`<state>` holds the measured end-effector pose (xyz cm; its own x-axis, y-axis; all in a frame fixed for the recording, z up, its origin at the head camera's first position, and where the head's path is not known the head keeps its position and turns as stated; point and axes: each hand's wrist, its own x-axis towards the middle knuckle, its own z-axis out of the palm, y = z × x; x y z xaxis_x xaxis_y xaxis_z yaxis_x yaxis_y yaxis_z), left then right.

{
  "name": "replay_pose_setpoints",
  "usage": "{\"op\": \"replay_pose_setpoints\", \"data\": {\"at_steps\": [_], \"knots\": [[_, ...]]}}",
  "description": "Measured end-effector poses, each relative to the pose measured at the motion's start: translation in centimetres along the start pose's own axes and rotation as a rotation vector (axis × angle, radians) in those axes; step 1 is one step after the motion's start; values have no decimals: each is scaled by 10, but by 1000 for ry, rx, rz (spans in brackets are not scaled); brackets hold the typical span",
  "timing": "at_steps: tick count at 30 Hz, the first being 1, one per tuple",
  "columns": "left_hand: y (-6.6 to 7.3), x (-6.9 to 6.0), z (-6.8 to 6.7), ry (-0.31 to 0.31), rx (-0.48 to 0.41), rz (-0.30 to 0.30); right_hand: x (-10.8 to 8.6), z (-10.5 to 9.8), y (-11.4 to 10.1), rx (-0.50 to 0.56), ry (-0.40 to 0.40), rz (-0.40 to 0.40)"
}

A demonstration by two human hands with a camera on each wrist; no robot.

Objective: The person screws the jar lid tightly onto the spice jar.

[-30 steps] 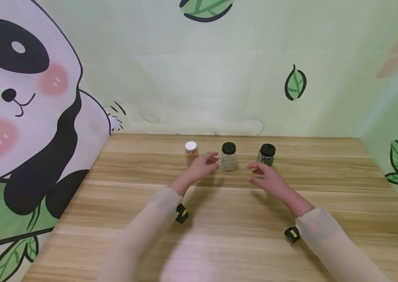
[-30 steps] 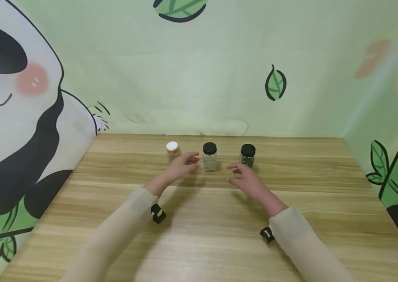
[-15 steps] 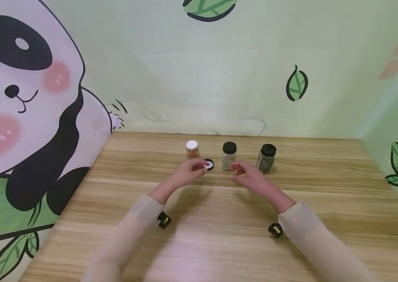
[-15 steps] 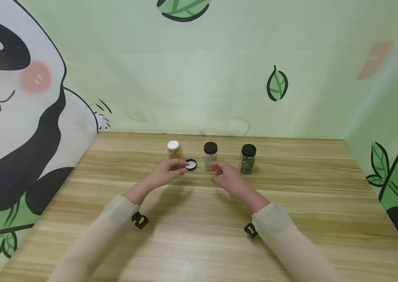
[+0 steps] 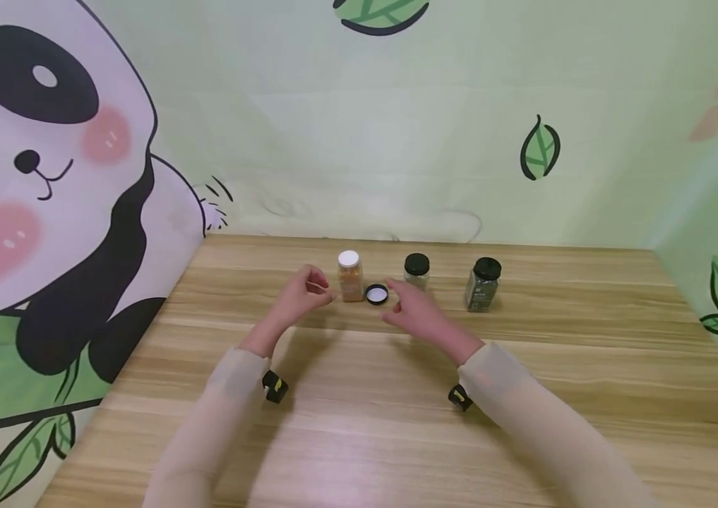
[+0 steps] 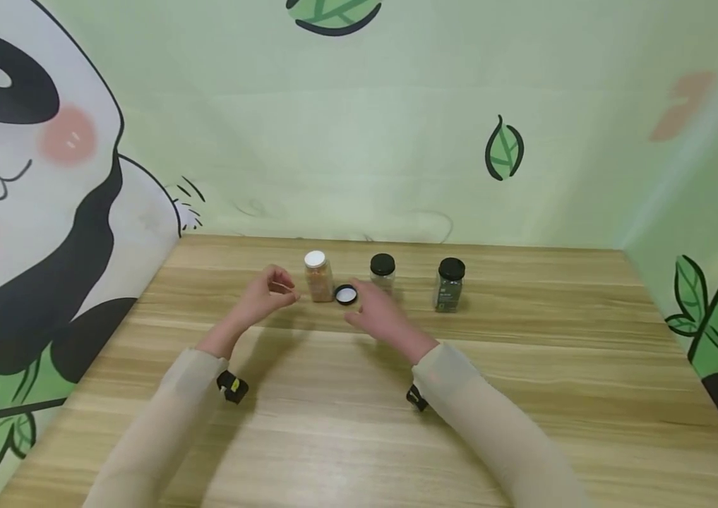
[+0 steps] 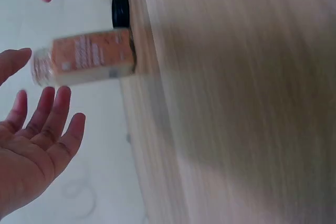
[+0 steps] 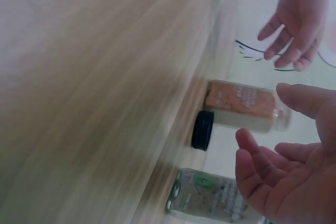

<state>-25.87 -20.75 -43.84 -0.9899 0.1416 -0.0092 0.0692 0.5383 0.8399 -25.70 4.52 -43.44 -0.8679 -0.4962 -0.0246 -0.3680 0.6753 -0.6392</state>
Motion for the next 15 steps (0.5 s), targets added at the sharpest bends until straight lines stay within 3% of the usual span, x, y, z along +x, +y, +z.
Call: {"op": "replay_pose_setpoints", "data": {"at_steps": [4, 11, 15], "knots": [[-6, 10, -3, 9, -83, -62, 11, 7, 0, -57, -39, 11], [-12, 23, -2, -27, -102, -29, 27, 16, 0, -82, -35, 60], [-13, 30, 1, -68, -119, -41, 35, 21, 1, -82, -13, 93]]}}
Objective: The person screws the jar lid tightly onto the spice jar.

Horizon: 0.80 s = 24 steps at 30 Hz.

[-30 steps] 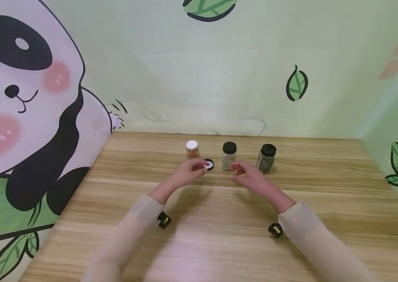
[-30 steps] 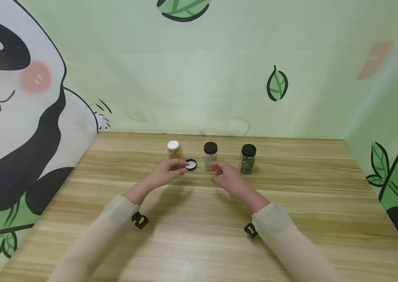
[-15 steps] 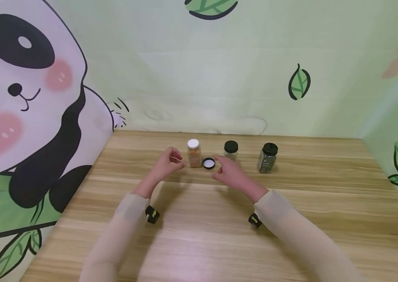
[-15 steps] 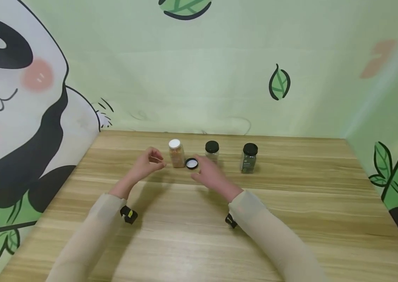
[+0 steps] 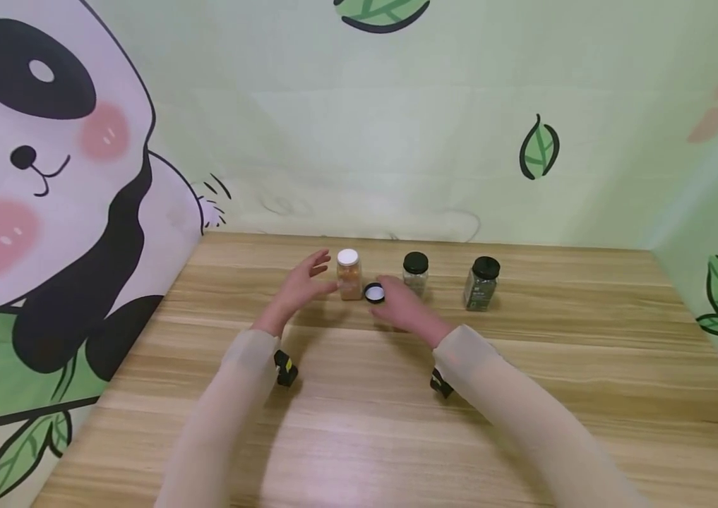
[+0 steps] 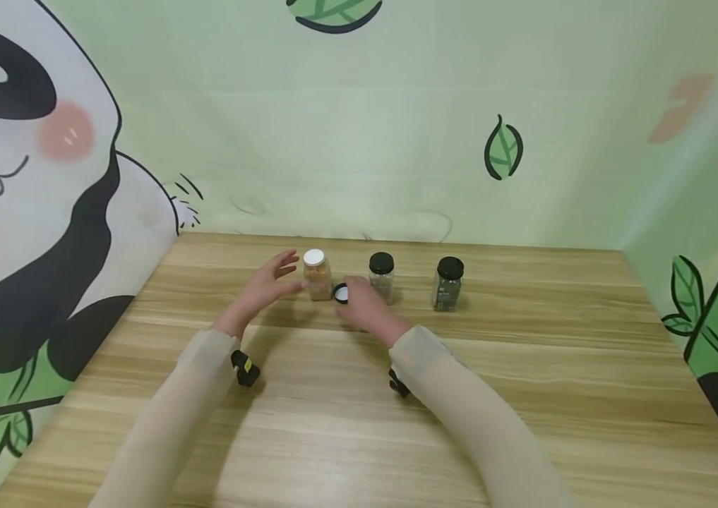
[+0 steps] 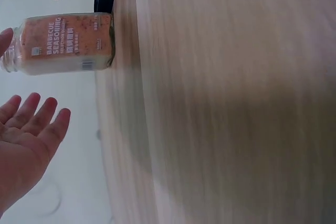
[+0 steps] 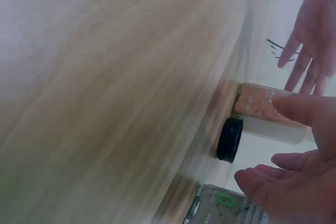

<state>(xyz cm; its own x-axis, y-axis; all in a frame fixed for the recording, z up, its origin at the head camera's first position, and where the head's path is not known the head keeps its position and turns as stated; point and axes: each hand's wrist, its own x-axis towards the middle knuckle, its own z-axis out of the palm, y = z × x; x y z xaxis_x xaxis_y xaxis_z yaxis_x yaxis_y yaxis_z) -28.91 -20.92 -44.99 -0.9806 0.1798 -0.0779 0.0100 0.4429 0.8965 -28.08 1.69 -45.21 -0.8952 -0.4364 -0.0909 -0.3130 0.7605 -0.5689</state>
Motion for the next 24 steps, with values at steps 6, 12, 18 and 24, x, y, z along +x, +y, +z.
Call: {"op": "replay_pose_setpoints", "data": {"at_steps": [6, 12, 18, 24], "knots": [[-1, 10, 5, -46, -38, -13, 12, 9, -4, -11, -3, 58], [-1, 17, 14, -53, -29, -41, 17, 13, -7, -41, -7, 79], [-3, 24, 22, -43, -39, -41, 18, 13, -10, -64, 12, 78], [-9, 30, 24, -26, -80, -30, 19, 14, -11, -89, 32, 70]]}}
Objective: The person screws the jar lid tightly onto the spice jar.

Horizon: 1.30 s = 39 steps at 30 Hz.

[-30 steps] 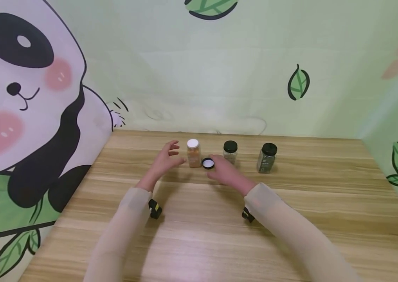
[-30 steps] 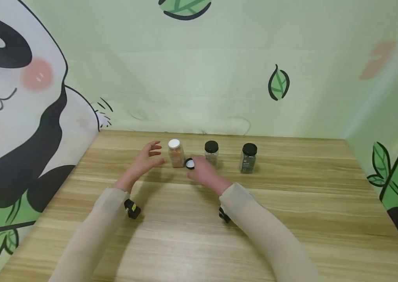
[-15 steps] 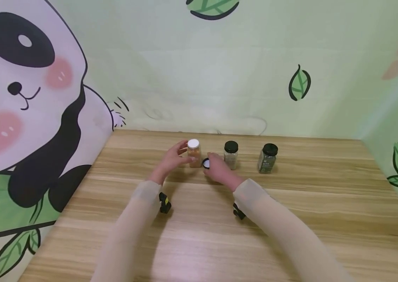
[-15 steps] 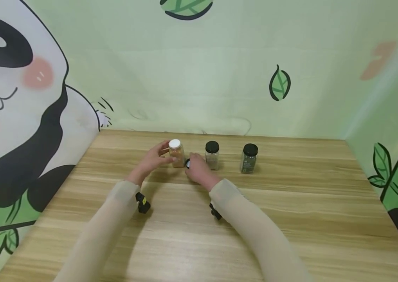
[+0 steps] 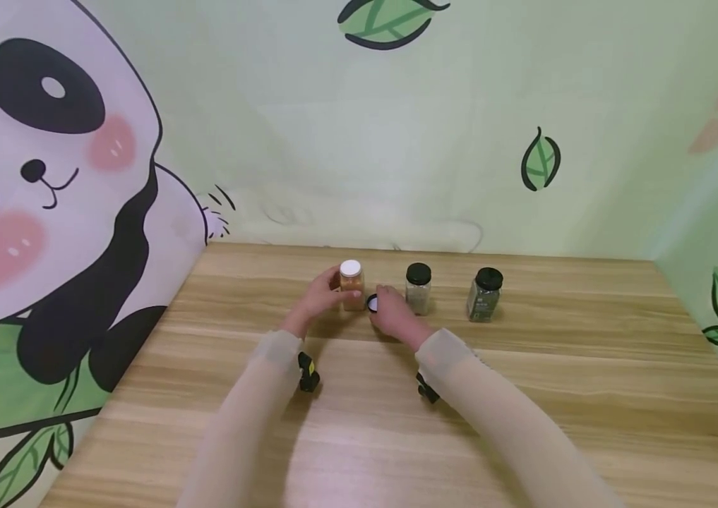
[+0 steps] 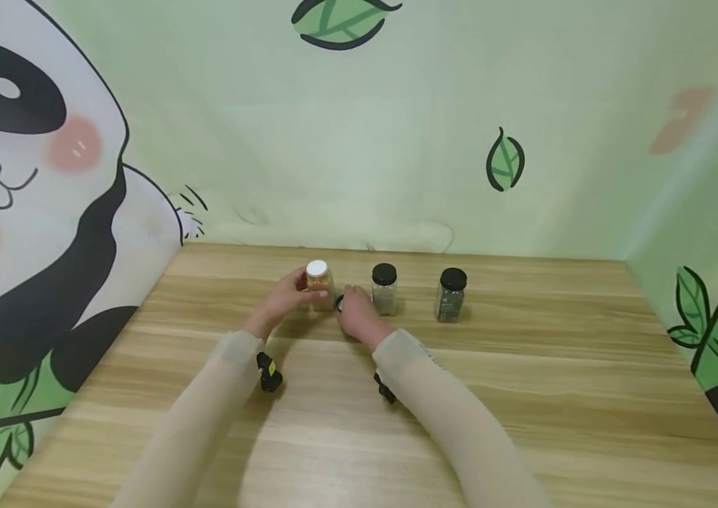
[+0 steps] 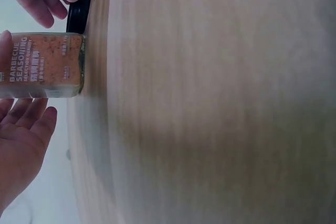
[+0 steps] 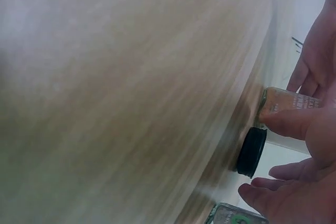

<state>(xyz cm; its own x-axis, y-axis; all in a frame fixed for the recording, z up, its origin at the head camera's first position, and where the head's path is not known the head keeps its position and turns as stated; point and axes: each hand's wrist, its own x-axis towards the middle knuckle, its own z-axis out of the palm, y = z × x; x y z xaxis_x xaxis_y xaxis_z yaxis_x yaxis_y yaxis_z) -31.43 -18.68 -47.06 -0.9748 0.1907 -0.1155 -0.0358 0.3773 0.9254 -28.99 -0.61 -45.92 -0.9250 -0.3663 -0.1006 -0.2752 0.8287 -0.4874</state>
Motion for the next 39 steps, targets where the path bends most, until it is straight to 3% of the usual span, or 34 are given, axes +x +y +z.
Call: {"op": "replay_pose_setpoints", "data": {"at_steps": [13, 30, 39], "knots": [[-4, 1, 1, 7, -6, -11, 4, 6, 3, -31, 1, -6], [-7, 1, 7, -25, -20, -51, 5, 13, 11, 7, 50, 18], [-10, 5, 3, -29, -44, -56, 7, 1, 4, 77, 184, -13]]}}
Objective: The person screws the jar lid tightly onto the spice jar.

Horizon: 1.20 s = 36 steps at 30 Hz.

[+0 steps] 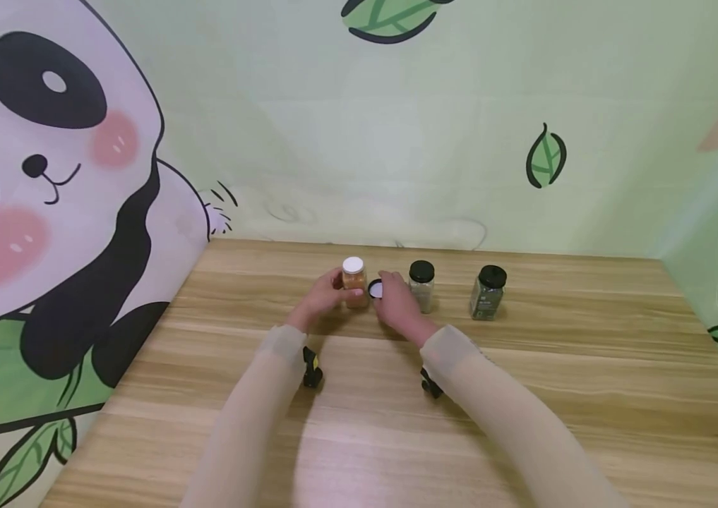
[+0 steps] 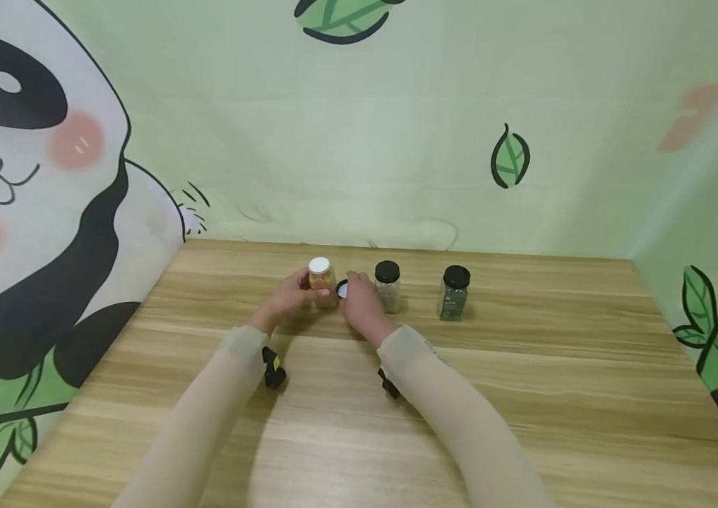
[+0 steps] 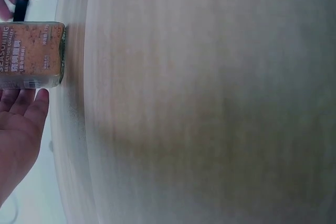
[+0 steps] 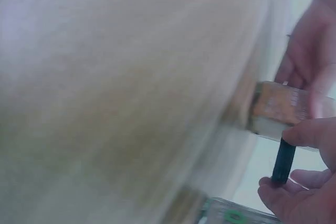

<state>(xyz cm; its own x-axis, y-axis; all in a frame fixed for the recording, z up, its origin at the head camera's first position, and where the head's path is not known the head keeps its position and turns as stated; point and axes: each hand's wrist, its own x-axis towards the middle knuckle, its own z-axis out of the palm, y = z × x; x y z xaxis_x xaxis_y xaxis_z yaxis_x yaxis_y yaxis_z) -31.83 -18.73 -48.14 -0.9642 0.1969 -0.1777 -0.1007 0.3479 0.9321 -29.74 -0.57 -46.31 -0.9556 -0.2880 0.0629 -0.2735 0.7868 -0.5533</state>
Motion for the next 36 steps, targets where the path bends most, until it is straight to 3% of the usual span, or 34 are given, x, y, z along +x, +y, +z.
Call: {"op": "replay_pose_setpoints", "data": {"at_steps": [11, 18, 27, 36], "knots": [[4, -1, -3, -8, 5, 30, 4, -30, -21, 58, 50, -39], [4, -3, -2, -5, 16, 17, 3, -40, -29, 54, 51, -50], [3, -4, -1, 3, 15, 21, 5, -44, -36, 61, 34, -71], [6, -8, -1, 5, 22, 21, 17, -36, -38, 87, 30, -100]]}}
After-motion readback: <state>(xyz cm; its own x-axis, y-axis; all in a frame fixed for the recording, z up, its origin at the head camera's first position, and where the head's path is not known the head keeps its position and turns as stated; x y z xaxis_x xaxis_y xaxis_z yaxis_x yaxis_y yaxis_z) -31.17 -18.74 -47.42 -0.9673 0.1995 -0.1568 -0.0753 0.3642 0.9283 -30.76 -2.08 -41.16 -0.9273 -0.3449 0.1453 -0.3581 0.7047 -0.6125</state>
